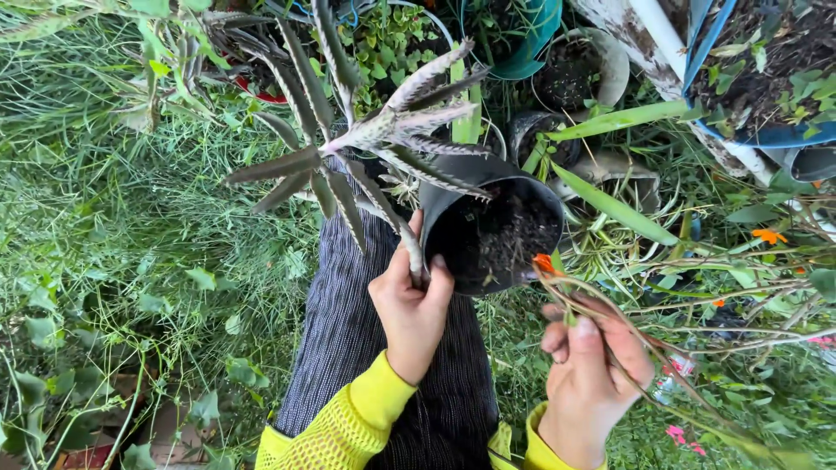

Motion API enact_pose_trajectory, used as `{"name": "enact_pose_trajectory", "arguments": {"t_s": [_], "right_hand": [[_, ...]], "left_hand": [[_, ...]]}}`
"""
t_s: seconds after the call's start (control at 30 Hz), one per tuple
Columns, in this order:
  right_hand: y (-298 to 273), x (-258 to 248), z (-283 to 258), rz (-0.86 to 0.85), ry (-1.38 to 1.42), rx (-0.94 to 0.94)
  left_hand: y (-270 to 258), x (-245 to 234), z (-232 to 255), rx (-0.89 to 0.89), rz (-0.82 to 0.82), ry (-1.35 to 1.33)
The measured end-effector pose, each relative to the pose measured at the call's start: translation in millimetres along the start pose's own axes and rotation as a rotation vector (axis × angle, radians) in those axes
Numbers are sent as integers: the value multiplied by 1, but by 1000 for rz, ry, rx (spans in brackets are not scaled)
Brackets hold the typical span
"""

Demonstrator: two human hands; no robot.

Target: The person tends to various potted plants on the ground, picking up a succulent and planting it into a blue pot filled with soil by hand.

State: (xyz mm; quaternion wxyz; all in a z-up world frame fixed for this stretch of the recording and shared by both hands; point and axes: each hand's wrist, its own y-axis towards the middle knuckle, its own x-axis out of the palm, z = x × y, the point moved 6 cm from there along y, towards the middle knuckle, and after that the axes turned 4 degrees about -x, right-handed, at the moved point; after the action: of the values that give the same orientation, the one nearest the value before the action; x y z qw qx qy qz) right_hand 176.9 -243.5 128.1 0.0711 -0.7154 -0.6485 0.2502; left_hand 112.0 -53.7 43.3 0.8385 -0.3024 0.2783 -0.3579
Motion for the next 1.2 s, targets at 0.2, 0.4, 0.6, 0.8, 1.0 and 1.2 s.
{"name": "enact_pose_trajectory", "arguments": {"t_s": [0.2, 0.4, 0.6, 0.8, 1.0, 1.2], "right_hand": [[-10, -24, -34, 174, -12, -110], [-10, -46, -55, 235, -118, -253], [10, -43, -50, 312, -1, -362], [9, -64, -11, 259, -33, -205], [10, -48, 11, 234, 46, -85], [0, -52, 31, 330, 101, -28]], "left_hand": [[5, 1, -17, -56, -3, -65], [13, -1, -27, -62, 25, -89], [27, -22, -61, -51, 44, -167], [60, -42, -55, 7, 103, -207], [116, -18, -25, 93, 100, -157], [143, -12, 16, 292, 63, -84]]}}
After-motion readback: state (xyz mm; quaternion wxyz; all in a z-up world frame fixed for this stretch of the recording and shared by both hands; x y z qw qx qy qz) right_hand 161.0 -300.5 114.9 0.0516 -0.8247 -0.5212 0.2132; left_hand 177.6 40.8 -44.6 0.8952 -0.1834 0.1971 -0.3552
